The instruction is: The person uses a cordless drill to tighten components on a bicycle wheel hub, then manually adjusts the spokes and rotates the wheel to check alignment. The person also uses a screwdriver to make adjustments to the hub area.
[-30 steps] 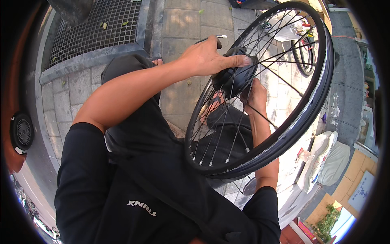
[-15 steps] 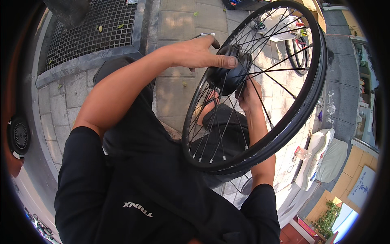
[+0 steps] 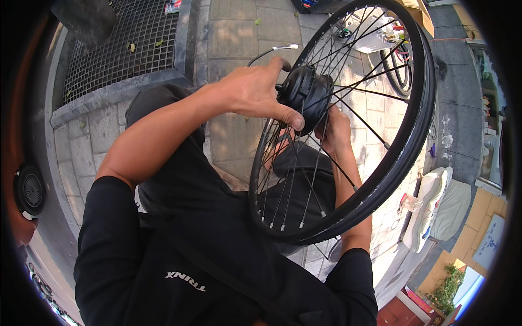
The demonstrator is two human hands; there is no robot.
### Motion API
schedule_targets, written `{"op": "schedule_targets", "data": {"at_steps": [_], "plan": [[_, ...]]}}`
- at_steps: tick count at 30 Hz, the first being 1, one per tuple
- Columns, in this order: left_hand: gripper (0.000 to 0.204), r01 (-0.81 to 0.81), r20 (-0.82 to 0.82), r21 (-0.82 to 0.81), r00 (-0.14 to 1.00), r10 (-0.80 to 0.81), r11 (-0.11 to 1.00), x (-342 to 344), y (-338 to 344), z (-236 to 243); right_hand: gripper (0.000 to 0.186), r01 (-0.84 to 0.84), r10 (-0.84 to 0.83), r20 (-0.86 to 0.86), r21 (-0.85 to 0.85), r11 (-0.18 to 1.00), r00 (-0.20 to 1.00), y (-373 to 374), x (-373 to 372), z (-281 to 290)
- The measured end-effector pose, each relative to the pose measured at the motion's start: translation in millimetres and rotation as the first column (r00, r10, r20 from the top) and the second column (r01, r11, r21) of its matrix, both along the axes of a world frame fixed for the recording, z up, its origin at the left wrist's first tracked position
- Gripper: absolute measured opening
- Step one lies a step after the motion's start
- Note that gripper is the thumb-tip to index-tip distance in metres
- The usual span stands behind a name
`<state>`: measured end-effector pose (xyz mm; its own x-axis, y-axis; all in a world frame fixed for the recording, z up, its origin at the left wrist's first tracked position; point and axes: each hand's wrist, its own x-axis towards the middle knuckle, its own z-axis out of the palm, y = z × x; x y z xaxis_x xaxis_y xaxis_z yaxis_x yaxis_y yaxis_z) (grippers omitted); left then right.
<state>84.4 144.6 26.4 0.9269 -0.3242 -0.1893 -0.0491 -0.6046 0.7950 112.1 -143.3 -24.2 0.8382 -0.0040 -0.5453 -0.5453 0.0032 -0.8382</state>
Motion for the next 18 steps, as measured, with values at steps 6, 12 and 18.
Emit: {"op": "schedule_targets", "data": {"at_steps": [6,12,18], "plan": [[0.136,-0.178,0.024,0.006,0.984,0.178,0.984,3.4,-15.5,-10.5,0.03,-0.064,0.066,0.069,-0.035,0.997,0.995,-4.9,-0.7,-0.3],[0.105,-0.272,-0.345,-0.052,0.908,0.238,0.961,35.7,-13.7,2.4,0.034,-0.104,0.117,0.165,-0.087,0.991,0.979,7.1,1.6,11.8],[0.106,-0.324,-0.189,-0.204,0.939,0.287,0.924,39.9,-9.6,-5.9,0.034,0.014,-0.015,0.074,0.025,1.0,0.997,4.7,11.8,-8.6]]}}
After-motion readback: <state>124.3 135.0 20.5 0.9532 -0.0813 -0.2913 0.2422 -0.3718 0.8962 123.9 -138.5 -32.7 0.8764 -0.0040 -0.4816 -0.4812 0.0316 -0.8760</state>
